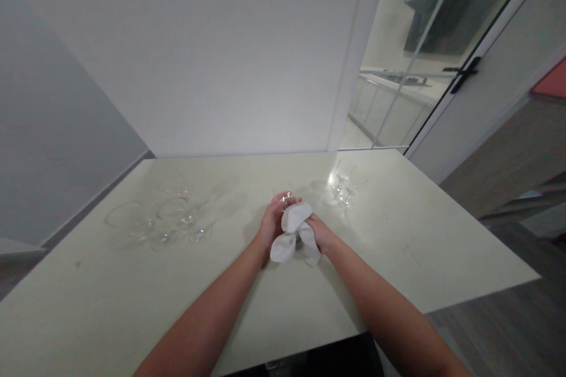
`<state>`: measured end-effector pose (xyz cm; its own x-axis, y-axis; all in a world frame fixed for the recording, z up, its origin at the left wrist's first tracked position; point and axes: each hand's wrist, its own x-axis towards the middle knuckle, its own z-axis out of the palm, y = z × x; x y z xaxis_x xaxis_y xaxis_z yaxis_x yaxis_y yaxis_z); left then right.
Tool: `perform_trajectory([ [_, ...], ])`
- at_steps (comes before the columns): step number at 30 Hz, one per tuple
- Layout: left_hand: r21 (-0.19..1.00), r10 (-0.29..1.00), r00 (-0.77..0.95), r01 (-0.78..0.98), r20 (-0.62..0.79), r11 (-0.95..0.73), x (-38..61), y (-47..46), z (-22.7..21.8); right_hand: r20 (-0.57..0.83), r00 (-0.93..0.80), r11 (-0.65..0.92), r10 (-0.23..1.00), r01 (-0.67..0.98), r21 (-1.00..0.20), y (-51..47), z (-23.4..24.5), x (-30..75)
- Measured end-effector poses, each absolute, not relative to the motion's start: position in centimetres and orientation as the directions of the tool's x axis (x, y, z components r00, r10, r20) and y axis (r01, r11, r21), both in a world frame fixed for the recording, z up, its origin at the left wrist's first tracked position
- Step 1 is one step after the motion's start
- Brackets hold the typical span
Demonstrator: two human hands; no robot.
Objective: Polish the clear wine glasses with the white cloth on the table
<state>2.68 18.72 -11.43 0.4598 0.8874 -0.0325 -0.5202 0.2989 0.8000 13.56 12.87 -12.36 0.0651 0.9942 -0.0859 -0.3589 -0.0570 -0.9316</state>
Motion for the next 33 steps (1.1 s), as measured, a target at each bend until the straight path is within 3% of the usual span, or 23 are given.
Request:
perform_trajectory([
  [4,0.888,0.929,0.370,-0.433,0.022,0.152,2.8,19.1,-11.9,0.100,0.061,0.108,0.993,-0.157,-0.982,13.0,-11.8,13.2],
  [8,0.904,0.945,0.325,-0.410,0.020,0.122,2.8,19.7,-12.6,0.163,0.020,0.165,0.986,-0.095,-0.982,13.3,-12.1,13.3],
  [16,0.788,0.891,0.455,-0.545,-0.009,0.286,2.6,19.0,-12.3,0.047,0.028,0.052,0.999,-0.224,-0.973,13.0,-12.9,13.3],
  [33,0.748,0.879,0.476,-0.575,-0.025,0.332,2.6,18.4,-11.5,0.110,0.079,0.120,0.991,-0.146,-0.982,13.2,-12.9,13.0],
])
